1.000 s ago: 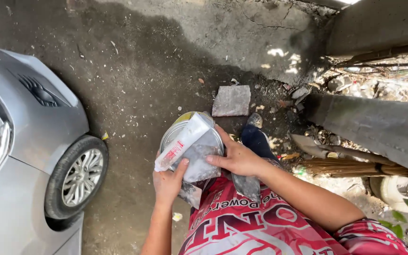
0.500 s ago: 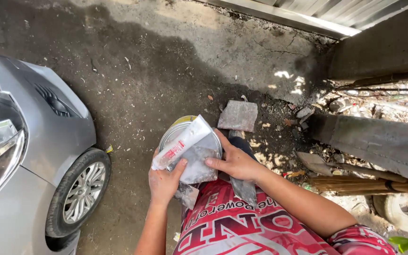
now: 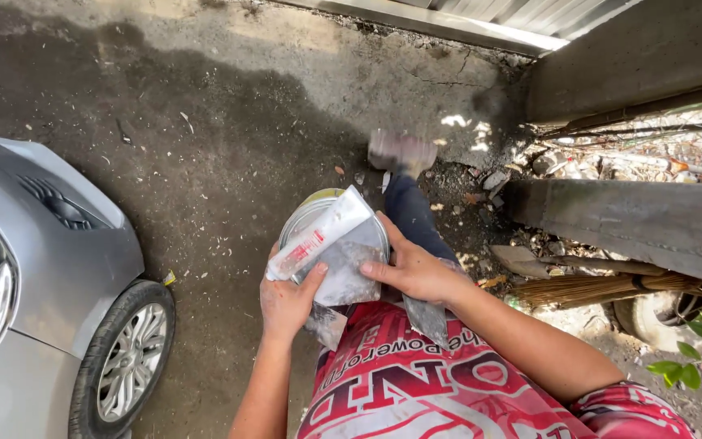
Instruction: The person walks through a cluttered outdoor area carrying a paint can and sandpaper, then approaches a silver car. They use a roll of masking tape to apply a strip along the side of the car's front fender, smoothing it down with their hands.
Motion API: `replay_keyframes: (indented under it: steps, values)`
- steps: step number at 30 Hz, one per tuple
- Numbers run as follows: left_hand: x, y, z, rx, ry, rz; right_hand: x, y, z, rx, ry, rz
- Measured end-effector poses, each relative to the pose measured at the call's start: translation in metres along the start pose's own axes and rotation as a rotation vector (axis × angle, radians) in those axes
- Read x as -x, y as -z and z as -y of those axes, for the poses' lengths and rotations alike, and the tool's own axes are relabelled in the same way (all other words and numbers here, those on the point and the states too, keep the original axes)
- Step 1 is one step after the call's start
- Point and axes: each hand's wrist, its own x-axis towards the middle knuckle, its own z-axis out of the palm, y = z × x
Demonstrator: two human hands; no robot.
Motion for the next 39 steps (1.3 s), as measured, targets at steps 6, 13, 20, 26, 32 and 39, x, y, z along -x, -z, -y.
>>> replay_keyframes:
  steps: [6, 13, 20, 26, 32, 39]
  values:
    - [0.000, 0.001, 0.006, 0.018, -0.071, -0.034, 0.000, -0.002, 0.009, 0.076, 0.056, -0.018]
    - [-0.007, 0.004, 0.003, -0.122, -0.012, -0.074, -0.019, 0.000, 0.005, -0.141, 0.114, 0.082]
    - [-0.043, -0.010, -0.014, -0.198, 0.001, -0.042, -0.028, 0.023, 0.002, -0.077, 0.166, 0.030]
    - [-0.081, -0.034, -0.021, -0.204, -0.200, 0.128, -0.018, 0.048, -0.003, -0.359, 0.215, -0.079]
    - [-0.104, -0.072, -0.046, -0.210, -0.208, 0.124, -0.017, 0.091, -0.002, -0.234, 0.234, -0.179]
    - [-0.141, -0.124, -0.048, -0.262, -0.195, 0.094, -0.028, 0.162, 0.032, -0.177, 0.026, -0.141]
